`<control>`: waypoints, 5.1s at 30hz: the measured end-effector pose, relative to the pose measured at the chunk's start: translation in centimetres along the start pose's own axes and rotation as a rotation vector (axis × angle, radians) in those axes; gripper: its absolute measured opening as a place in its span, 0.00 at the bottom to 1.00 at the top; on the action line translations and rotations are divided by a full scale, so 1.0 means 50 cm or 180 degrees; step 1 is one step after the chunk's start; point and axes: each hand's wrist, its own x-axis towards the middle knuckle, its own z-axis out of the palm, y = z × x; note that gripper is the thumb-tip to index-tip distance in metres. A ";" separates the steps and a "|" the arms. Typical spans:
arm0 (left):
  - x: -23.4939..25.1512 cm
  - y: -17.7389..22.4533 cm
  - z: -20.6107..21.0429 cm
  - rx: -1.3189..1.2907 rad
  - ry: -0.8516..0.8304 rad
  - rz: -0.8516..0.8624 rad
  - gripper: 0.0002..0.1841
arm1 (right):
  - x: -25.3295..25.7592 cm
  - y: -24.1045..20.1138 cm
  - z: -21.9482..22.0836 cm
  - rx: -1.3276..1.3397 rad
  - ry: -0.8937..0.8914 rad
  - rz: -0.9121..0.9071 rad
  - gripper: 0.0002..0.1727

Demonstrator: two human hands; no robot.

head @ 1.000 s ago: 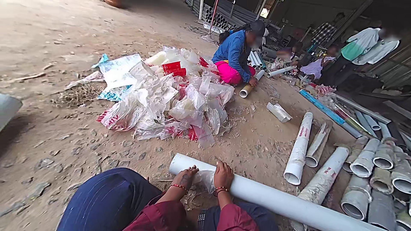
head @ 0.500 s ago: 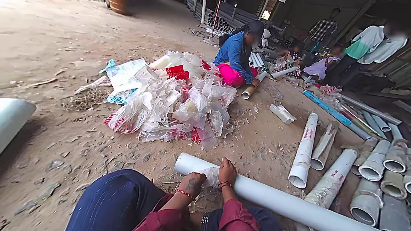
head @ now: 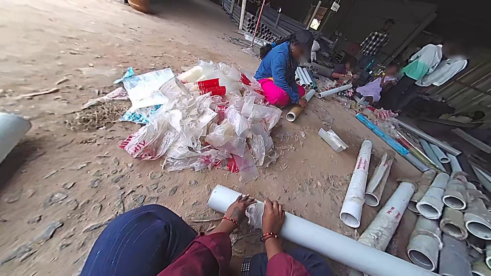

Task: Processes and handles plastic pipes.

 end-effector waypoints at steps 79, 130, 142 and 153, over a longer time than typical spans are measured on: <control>0.072 -0.046 -0.246 -0.0159 0.2864 -0.0275 0.52 | 0.016 0.001 -0.002 -0.0103 0.0074 0.0179 0.15; 0.000 -0.032 -0.079 -0.0143 0.0275 0.0043 0.13 | 0.104 -0.008 -0.030 -0.0022 -0.1304 0.0776 0.22; 0.011 -0.021 -0.029 0.0216 0.0134 0.0796 0.13 | 0.088 0.002 -0.008 0.0184 -0.0842 0.0615 0.19; -0.015 -0.035 -0.135 0.0727 -0.0284 -0.1098 0.15 | 0.087 0.006 -0.009 0.0262 -0.0825 0.0557 0.19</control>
